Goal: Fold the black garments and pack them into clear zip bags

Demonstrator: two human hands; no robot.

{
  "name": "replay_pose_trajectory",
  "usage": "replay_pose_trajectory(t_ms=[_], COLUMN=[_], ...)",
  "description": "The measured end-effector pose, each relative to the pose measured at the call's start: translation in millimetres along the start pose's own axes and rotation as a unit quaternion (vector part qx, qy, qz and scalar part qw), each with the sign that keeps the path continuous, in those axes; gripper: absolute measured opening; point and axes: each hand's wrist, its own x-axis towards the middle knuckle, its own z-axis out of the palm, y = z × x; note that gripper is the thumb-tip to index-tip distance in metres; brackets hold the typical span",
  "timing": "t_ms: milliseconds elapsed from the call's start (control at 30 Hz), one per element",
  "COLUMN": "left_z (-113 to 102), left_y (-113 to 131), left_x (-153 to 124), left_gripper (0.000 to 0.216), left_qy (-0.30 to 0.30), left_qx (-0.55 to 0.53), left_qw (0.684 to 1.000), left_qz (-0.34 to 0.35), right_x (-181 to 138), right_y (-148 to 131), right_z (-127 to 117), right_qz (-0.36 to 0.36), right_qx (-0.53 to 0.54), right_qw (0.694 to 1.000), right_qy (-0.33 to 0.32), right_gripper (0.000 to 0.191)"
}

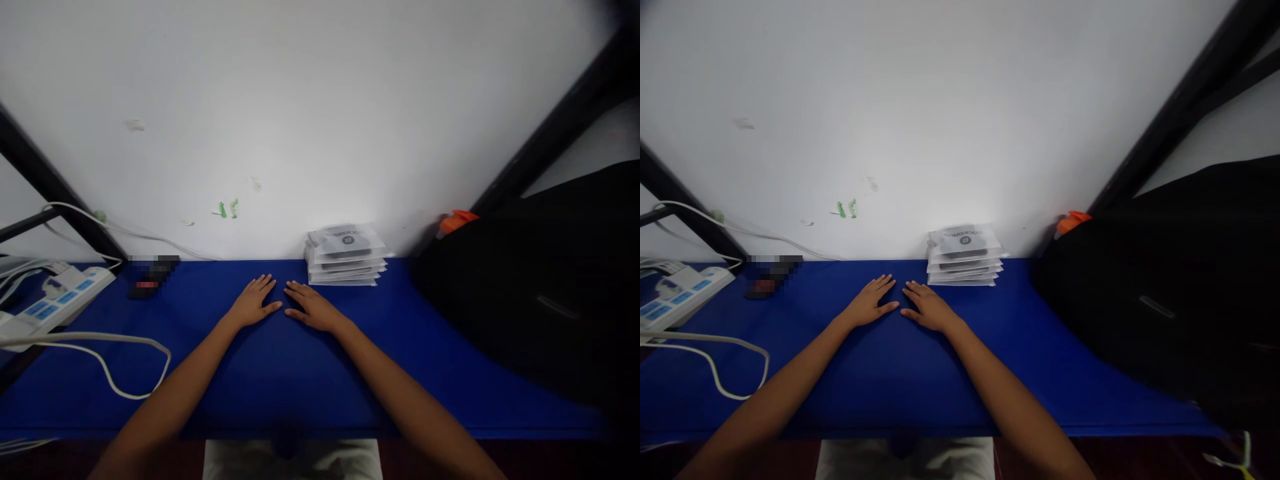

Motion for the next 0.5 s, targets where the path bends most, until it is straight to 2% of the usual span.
replay_pose_trajectory(t_ms=[500], left_z=[-2.1], left_y=[1.0], left_x=[0.2], left_gripper=[0.077], left_qy=[-0.009], left_qx=[-0.003], left_qw=[1.0], left_qz=[-0.005], right_x=[-1.0], right_y=[1.5], right_z=[0.5], right_qz=[-0.008], right_qx=[0.012], right_qw=[1.0], right_qy=[0.008], right_gripper=[0.063])
